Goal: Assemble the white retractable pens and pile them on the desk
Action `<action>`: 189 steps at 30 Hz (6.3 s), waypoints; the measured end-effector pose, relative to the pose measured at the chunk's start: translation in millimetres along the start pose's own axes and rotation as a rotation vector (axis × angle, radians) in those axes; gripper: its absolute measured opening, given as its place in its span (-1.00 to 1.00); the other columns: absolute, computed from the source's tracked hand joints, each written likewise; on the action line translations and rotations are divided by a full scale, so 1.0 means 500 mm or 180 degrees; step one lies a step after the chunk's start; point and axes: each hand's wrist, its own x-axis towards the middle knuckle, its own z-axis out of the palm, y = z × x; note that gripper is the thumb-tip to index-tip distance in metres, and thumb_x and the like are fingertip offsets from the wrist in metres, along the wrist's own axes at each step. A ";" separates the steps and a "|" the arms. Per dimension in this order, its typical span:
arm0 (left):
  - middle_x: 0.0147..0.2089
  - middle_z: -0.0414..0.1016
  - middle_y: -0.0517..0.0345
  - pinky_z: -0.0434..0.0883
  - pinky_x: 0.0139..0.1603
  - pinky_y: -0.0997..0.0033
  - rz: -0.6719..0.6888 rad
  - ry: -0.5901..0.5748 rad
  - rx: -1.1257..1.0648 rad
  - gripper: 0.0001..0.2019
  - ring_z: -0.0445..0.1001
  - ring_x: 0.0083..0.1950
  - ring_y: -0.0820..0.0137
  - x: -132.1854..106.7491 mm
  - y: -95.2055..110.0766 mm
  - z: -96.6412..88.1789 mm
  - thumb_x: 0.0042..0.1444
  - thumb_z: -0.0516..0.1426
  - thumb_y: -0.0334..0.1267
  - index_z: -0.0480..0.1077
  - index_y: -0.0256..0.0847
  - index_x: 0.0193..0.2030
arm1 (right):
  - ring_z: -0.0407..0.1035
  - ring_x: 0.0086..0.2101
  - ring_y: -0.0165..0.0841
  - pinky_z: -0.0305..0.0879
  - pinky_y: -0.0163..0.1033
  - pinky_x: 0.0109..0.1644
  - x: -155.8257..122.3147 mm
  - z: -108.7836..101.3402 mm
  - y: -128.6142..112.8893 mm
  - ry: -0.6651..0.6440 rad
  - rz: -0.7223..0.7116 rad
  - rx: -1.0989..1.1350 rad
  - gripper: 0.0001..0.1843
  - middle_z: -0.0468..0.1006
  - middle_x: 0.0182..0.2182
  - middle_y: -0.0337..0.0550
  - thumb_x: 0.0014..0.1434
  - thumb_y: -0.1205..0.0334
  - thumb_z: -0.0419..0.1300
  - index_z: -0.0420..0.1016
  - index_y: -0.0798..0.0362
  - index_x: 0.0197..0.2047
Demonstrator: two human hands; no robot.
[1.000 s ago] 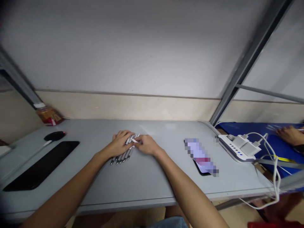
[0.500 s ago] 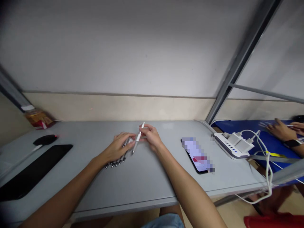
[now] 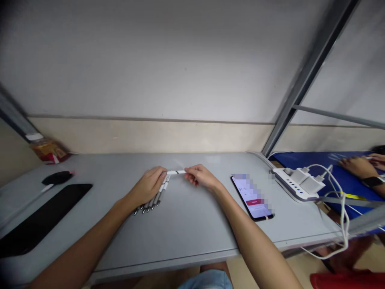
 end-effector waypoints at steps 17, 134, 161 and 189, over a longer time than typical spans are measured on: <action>-0.49 0.27 0.18 0.18 -0.34 0.38 -0.0260 0.0243 0.0046 -0.72 0.26 -0.40 0.36 0.002 -0.009 0.011 0.26 -0.14 -0.31 0.22 -0.18 -0.47 | 0.22 -0.41 -0.42 0.11 -0.32 -0.28 -0.011 0.021 -0.016 0.0338 -0.1784 -0.2013 -0.67 0.40 -0.44 -0.20 0.33 0.08 0.00 0.47 0.11 -0.27; -0.27 0.45 0.11 0.28 -0.16 0.28 -0.0070 -0.0370 0.0183 -0.71 0.42 -0.23 0.31 -0.011 0.036 0.039 0.36 -0.19 -0.22 0.31 -0.20 -0.19 | 0.37 -0.24 -0.30 0.22 -0.21 -0.09 -0.009 0.058 0.012 0.0549 -0.2202 -0.3080 -0.85 0.54 -0.26 -0.06 0.20 0.41 0.15 0.47 0.11 -0.15; -0.20 0.40 0.08 0.23 -0.02 0.16 0.0049 -0.0358 0.0383 -0.74 0.30 -0.12 0.27 -0.009 0.039 0.020 0.33 -0.16 -0.25 0.31 -0.18 -0.22 | 0.31 -0.38 -0.42 0.18 -0.34 -0.28 -0.003 0.053 0.022 0.0212 -0.1703 -0.2689 -0.85 0.51 -0.33 -0.14 0.17 0.43 0.12 0.45 0.13 -0.19; -0.20 0.47 0.09 0.26 -0.08 0.22 0.0027 -0.0276 0.0275 -0.72 0.39 -0.15 0.28 -0.007 0.035 0.025 0.35 -0.16 -0.25 0.36 -0.19 -0.16 | 0.34 -0.23 -0.34 0.19 -0.24 -0.11 -0.012 0.071 0.018 0.0365 -0.1562 -0.3350 -0.70 0.48 -0.22 -0.03 0.25 0.50 -0.04 0.44 0.12 -0.06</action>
